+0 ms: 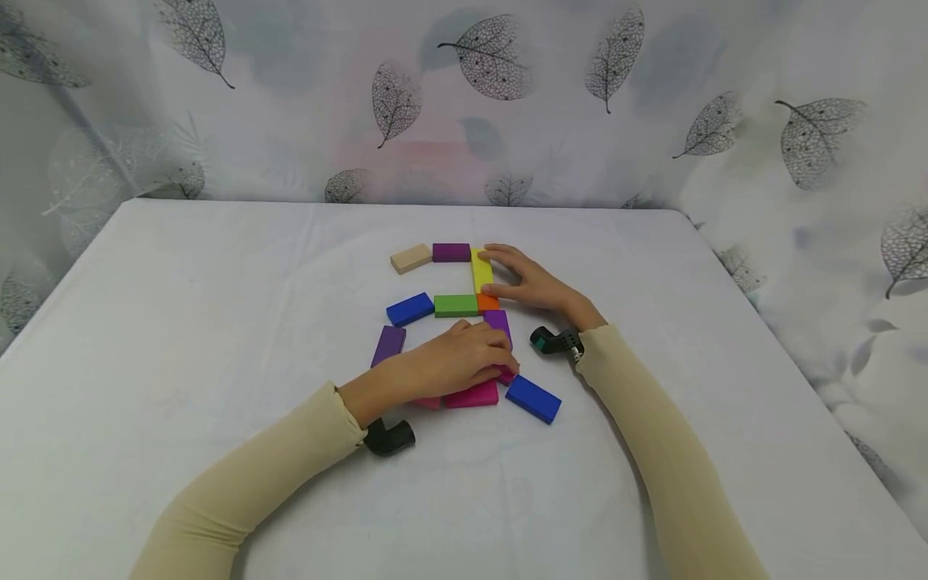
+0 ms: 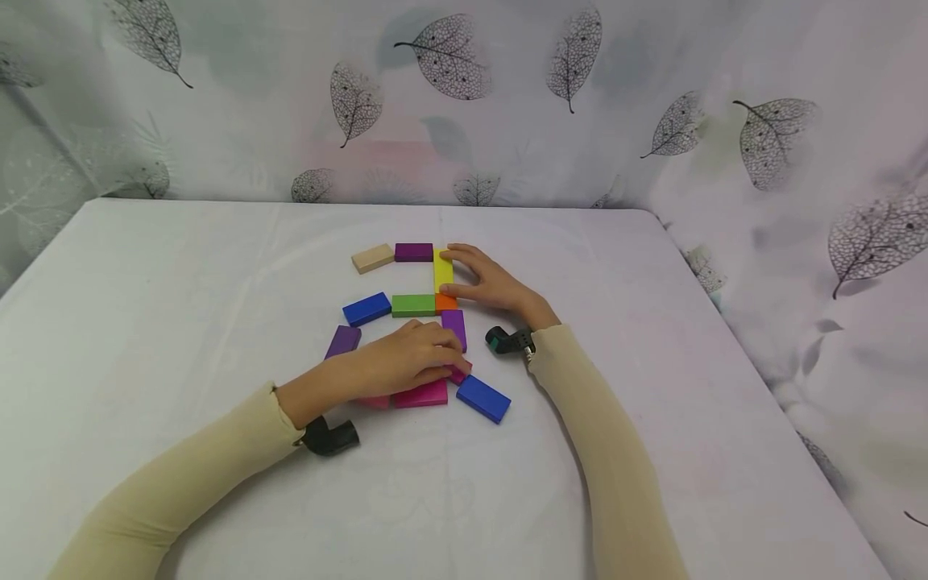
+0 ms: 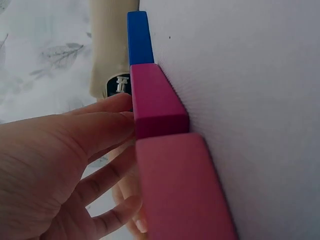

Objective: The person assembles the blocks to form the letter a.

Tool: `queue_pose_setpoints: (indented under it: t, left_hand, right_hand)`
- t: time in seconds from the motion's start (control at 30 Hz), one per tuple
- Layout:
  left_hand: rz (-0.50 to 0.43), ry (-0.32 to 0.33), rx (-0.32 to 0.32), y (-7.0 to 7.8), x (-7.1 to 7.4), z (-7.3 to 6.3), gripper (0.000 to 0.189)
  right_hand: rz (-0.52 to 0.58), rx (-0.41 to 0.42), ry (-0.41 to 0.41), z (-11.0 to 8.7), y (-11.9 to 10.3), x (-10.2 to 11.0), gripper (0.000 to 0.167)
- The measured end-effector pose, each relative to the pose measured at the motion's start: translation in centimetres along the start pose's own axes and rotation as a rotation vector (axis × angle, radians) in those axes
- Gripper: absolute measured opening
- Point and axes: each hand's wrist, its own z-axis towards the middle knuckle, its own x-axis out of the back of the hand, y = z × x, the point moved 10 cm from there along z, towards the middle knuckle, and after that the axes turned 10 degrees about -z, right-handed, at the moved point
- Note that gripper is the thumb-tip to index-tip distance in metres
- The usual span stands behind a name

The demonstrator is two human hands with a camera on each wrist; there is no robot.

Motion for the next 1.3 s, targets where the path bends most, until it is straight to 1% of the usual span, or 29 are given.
queue_pose_setpoints:
  t: [0.1,0.2,0.27,0.37,0.47,0.67,0.77,1.03,1.17,1.3]
  left_hand:
    - [0.009,-0.003,-0.013,0.1,0.1,0.0,0.022]
    - [0.015,0.009,-0.032,0.4,0.2,0.0,0.019]
    - [0.018,0.015,-0.046,0.6,0.1,0.2,0.021]
    - [0.032,0.009,-0.060,0.9,-0.2,0.4,0.029]
    - [0.064,-0.009,-0.060,1.2,-0.6,0.7,0.034]
    - [0.122,-0.032,-0.060,1.4,-1.2,1.2,0.034]
    - [0.146,-0.031,-0.062,1.5,-1.2,1.4,0.034]
    - [0.207,0.005,-0.058,1.6,-0.8,1.5,0.034]
    - [0.198,0.008,-0.046,1.4,-0.8,1.4,0.034]
    - [0.109,0.010,-0.006,0.8,-0.5,1.0,0.037]
  right_hand:
    - [0.003,0.008,0.001,0.0,0.0,0.0,0.066]
    - [0.000,0.016,0.004,0.1,0.0,0.0,0.066]
    - [-0.006,0.019,0.007,0.1,0.0,0.0,0.065]
    - [-0.019,0.023,0.009,0.2,0.0,0.0,0.065]
    - [-0.024,0.027,0.006,0.2,0.0,0.1,0.066]
    - [-0.031,0.030,0.002,0.1,0.0,0.0,0.068]
    - [-0.035,0.035,0.009,0.2,-0.1,0.0,0.067]
    - [-0.049,0.042,0.016,0.3,0.0,0.2,0.066]
    - [-0.041,0.044,0.012,0.2,-0.1,0.1,0.065]
    - [-0.034,0.048,0.009,0.2,-0.1,0.0,0.065]
